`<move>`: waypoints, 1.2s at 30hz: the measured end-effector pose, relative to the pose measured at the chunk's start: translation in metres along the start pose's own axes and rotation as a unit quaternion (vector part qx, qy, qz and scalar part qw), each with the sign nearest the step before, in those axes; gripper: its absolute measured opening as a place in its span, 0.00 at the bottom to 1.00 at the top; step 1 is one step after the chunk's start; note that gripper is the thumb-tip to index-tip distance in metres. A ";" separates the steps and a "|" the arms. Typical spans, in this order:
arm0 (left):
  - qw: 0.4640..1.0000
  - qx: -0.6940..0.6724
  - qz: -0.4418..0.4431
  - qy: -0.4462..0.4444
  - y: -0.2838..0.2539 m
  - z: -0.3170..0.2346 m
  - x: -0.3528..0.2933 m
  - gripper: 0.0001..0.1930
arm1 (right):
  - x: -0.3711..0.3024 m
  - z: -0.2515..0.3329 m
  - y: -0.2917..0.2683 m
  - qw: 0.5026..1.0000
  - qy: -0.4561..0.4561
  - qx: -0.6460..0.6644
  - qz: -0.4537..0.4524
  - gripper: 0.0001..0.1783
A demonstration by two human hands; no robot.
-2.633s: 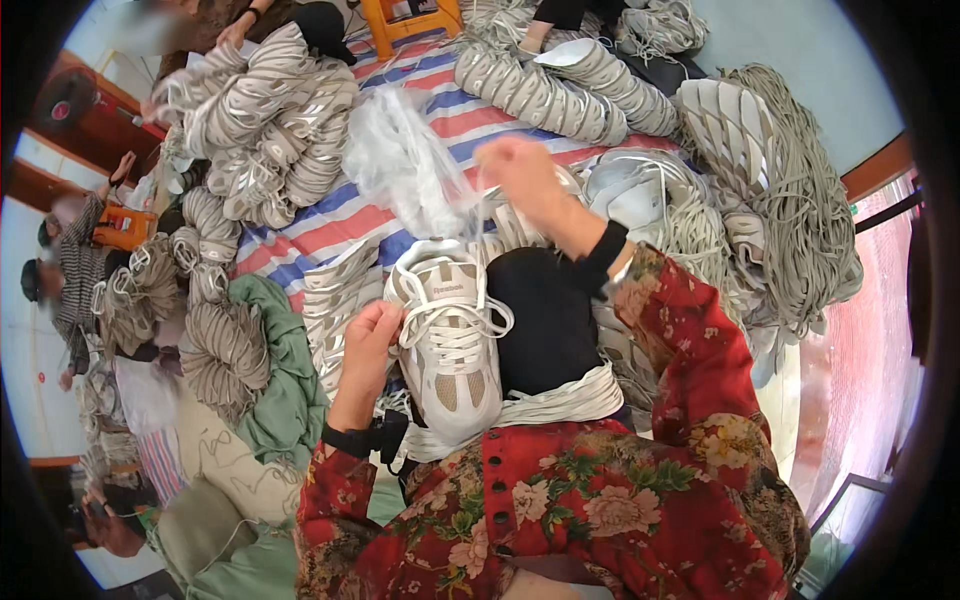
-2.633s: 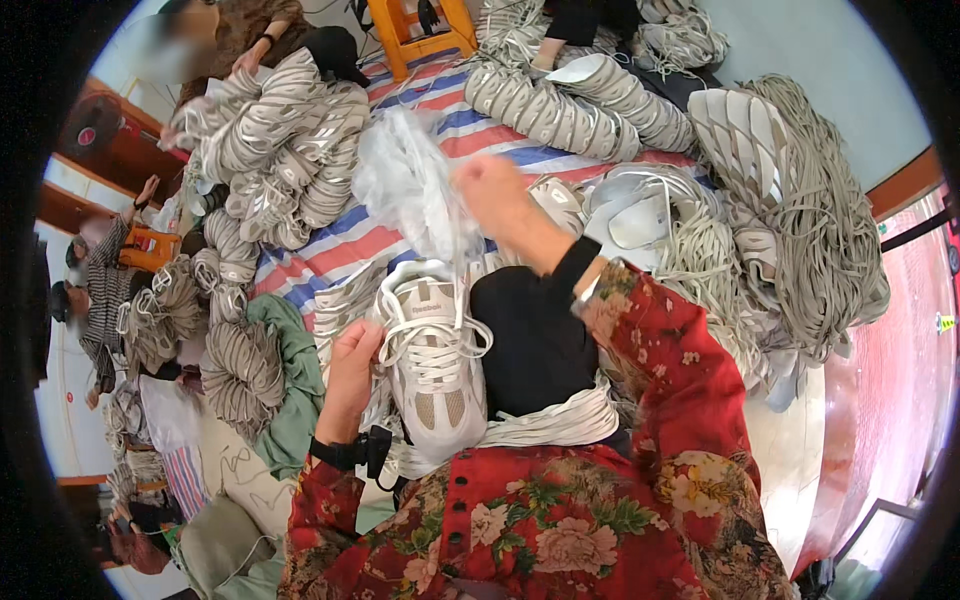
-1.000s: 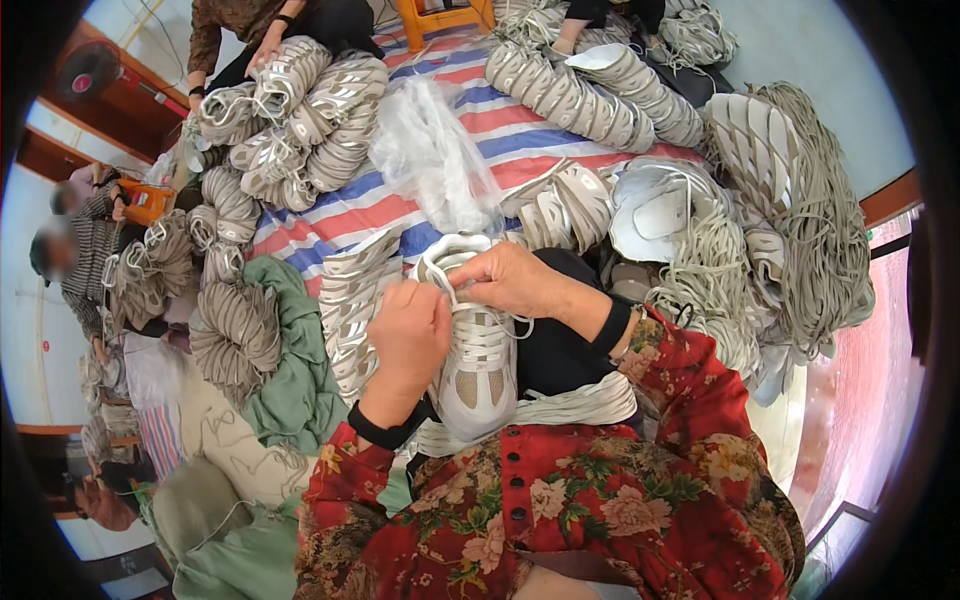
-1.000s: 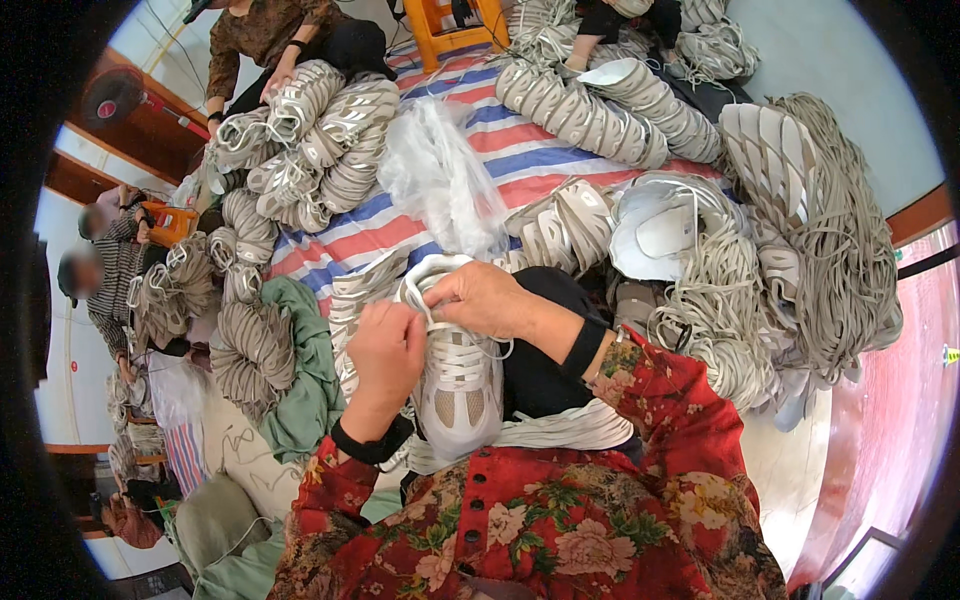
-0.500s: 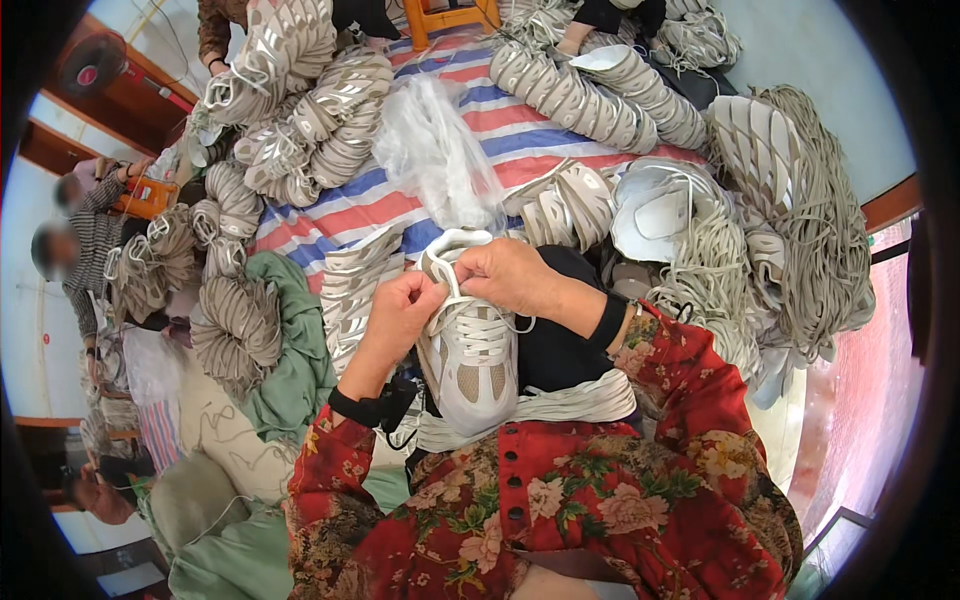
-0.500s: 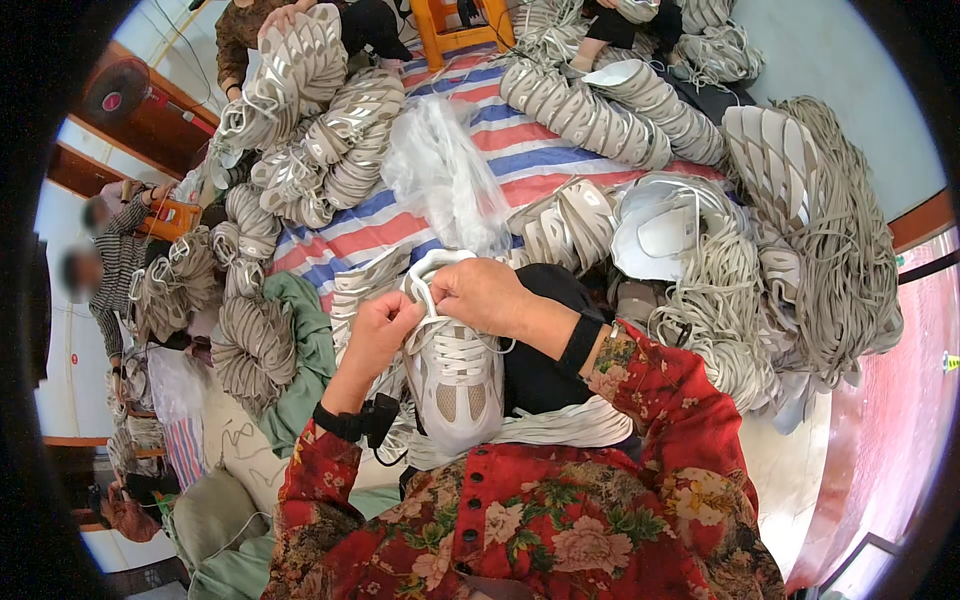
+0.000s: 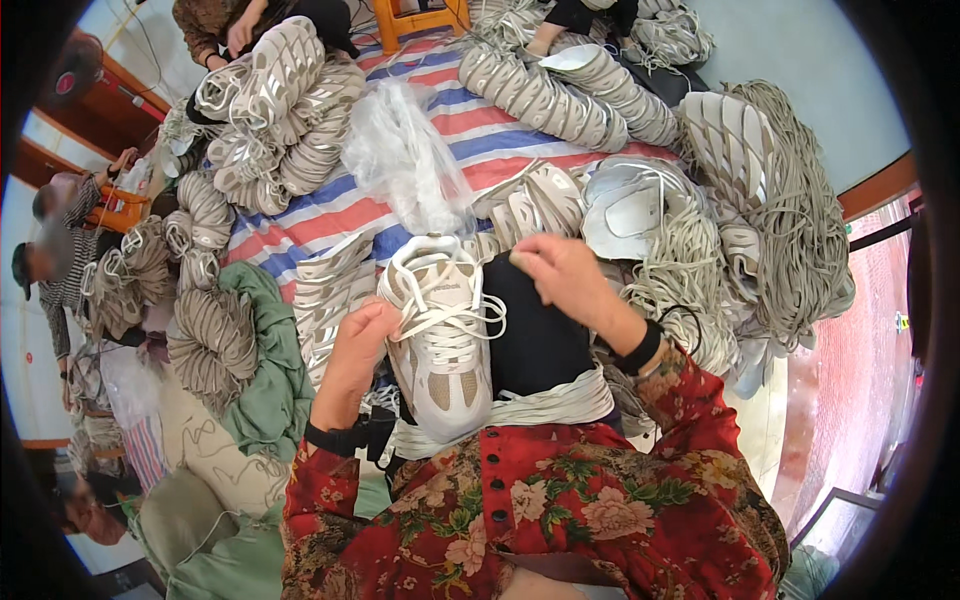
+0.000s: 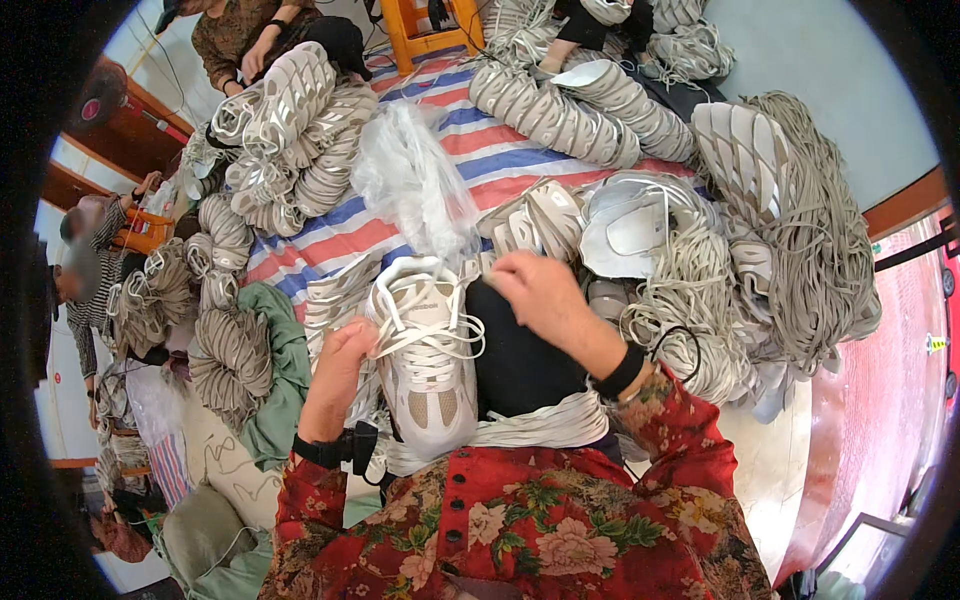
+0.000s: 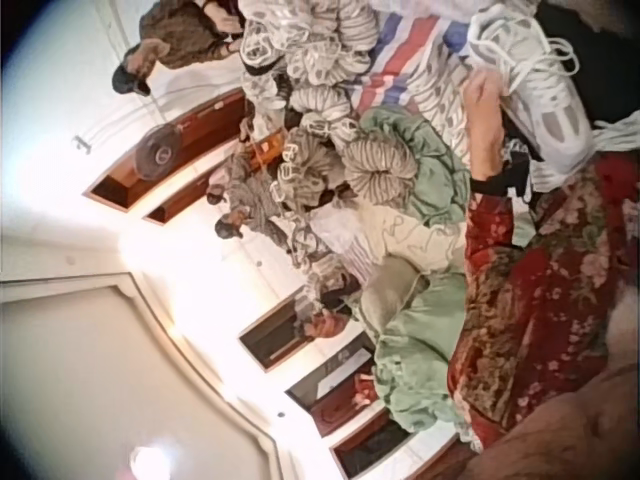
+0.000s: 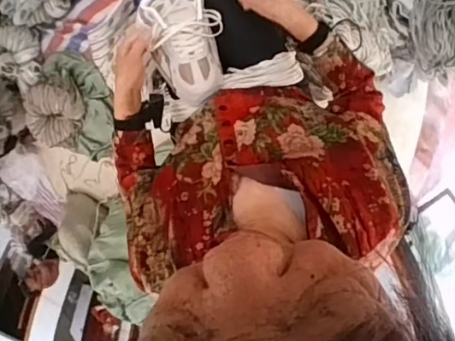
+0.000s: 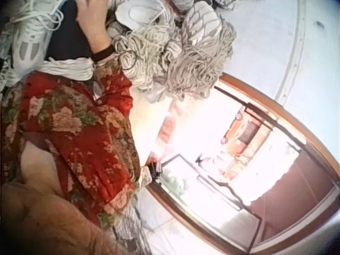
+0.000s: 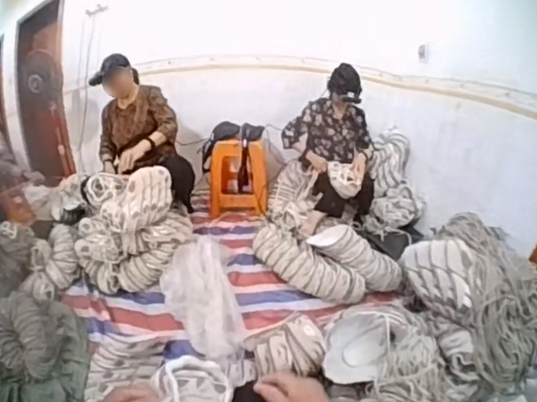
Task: Manually threading laces through white shoe uppers in an assembly line environment.
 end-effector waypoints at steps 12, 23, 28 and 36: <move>0.991 -0.101 -0.055 0.069 0.010 0.011 -0.017 0.11 | -0.023 0.002 0.031 0.981 -0.007 -0.032 0.193 0.13; 0.996 -0.053 -0.035 0.067 -0.016 0.008 -0.035 0.16 | -0.038 0.015 0.058 0.972 -0.225 -0.009 0.071 0.05; 0.989 -0.123 -0.050 0.069 -0.035 0.025 -0.044 0.10 | -0.050 0.020 0.072 0.977 -0.183 0.058 0.097 0.05; 0.986 0.002 -0.165 0.008 -0.052 -0.040 -0.002 0.14 | -0.050 0.056 0.083 0.946 -0.309 -0.068 0.070 0.09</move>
Point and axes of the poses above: each hand's wrist, its own x-axis towards the middle knuckle, its own y-axis out of the palm, z = x × y, the point moved 2 cm from there along x, towards the middle knuckle, and after that the axes turned 4 degrees about x, right-handed, at the moved point
